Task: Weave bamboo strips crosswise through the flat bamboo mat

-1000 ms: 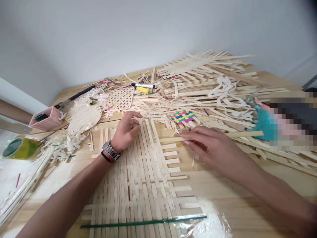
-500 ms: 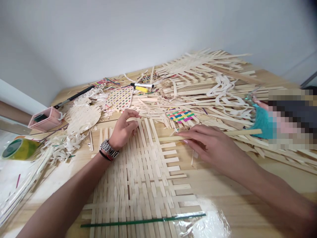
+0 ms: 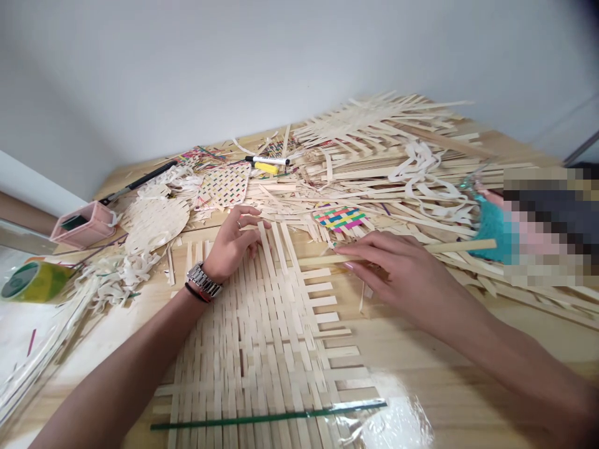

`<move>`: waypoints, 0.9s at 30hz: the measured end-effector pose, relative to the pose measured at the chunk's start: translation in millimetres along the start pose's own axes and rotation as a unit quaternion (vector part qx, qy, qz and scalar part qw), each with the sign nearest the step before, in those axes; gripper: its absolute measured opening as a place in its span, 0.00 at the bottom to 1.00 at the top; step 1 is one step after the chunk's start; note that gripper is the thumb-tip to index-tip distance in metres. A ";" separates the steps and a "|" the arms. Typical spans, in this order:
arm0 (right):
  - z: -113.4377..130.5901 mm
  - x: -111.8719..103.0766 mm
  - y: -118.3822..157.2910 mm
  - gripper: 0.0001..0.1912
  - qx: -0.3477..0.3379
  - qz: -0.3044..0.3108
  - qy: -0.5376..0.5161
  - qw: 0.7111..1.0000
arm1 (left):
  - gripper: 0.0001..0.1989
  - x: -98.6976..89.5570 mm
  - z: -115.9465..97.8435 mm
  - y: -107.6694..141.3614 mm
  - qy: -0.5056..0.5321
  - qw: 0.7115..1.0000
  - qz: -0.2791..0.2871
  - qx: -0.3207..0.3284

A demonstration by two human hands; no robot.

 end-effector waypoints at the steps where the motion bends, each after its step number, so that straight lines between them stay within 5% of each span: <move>1: 0.6 -0.2 -0.1 0.11 0.000 0.001 0.000 1.000 | 0.16 0.1 -0.2 0.0 -0.001 1.000 0.000 0.000; 14: -1.5 -1.5 0.8 0.11 0.008 -0.008 0.024 1.000 | 0.16 4.1 -2.1 2.4 -0.049 0.997 0.055 -0.035; 27: -3.7 -2.0 2.3 0.12 0.023 -0.013 0.038 0.999 | 0.11 5.8 -1.4 3.7 -0.097 0.990 0.098 0.009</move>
Point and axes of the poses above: each hand's wrist, its own y-axis away from the middle knuckle, its own x-axis out of the palm, z = x × y, the point moved 3 cm from there along -y, towards the middle knuckle, and after that the axes turned 1 degree about x, right-handed, at the moved point
